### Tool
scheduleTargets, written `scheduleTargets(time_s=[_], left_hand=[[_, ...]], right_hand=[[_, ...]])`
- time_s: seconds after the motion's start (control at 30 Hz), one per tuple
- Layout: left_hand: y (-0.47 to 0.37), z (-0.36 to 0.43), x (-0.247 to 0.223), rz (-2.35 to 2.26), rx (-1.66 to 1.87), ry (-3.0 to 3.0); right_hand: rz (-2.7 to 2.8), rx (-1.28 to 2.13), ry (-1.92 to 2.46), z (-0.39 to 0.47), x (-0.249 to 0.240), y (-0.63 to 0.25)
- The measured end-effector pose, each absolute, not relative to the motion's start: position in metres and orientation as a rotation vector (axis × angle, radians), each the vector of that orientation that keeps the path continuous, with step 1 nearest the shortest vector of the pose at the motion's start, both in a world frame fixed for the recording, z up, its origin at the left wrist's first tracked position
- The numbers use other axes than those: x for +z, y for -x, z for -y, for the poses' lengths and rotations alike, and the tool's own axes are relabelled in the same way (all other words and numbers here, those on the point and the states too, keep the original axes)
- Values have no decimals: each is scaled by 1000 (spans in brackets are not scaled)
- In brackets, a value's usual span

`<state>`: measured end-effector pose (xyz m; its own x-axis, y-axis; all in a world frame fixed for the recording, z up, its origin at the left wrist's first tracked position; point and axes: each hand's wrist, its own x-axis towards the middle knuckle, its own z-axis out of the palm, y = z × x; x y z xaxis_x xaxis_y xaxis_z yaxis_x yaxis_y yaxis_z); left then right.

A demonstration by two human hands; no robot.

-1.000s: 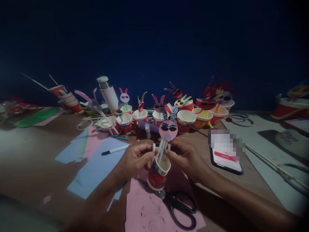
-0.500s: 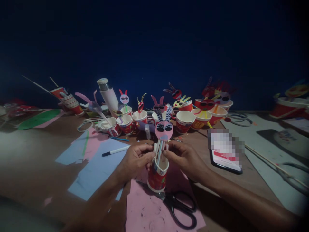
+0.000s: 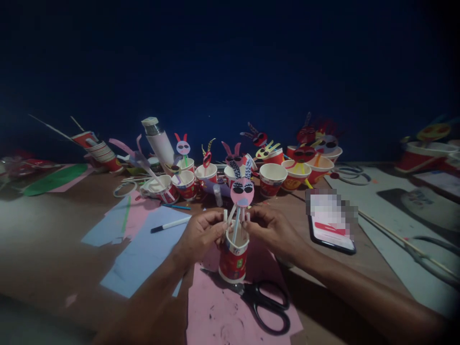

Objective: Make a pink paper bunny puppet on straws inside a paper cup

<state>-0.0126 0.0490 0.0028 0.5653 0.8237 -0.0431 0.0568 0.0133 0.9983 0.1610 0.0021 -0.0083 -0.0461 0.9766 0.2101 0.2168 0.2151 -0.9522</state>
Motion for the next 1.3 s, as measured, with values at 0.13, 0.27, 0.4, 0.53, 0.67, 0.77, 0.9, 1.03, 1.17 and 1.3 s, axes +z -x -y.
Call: scheduleTargets(time_s=[0.13,0.27,0.4,0.53,0.67,0.77,0.9,1.03,1.17,1.3], left_hand=[[13,-50,2,-782,701,-1446],[14,-52,0,-735,701,-1418],[16,-52,0,-733,735,-1405],[16,-51,3,-774,757,-1456],[14,-50,4,-796,735,-1473],[14,-50,4,-807,753,-1480],[17,-53,4,-846,807,-1507],[21,-60,3,-884,872,-1541],[26,-66,5,-919,950,-1536],[44,-71,24,-963,1077,-1507]], right_hand=[[1466,950,1198,-4,-11,-161],[1452,956,1182,-7,-14,-163],[1452,966,1156,-9,-16,-165],[1481,963,1131,-8,-14,-165],[1511,956,1118,-7,-12,-164],[1510,978,1131,-6,-12,-164],[1400,986,1150,-9,-10,-171],[1265,968,1137,-14,-3,-181],[1207,890,1110,-15,8,-193],[1214,813,1148,-12,17,-202]])
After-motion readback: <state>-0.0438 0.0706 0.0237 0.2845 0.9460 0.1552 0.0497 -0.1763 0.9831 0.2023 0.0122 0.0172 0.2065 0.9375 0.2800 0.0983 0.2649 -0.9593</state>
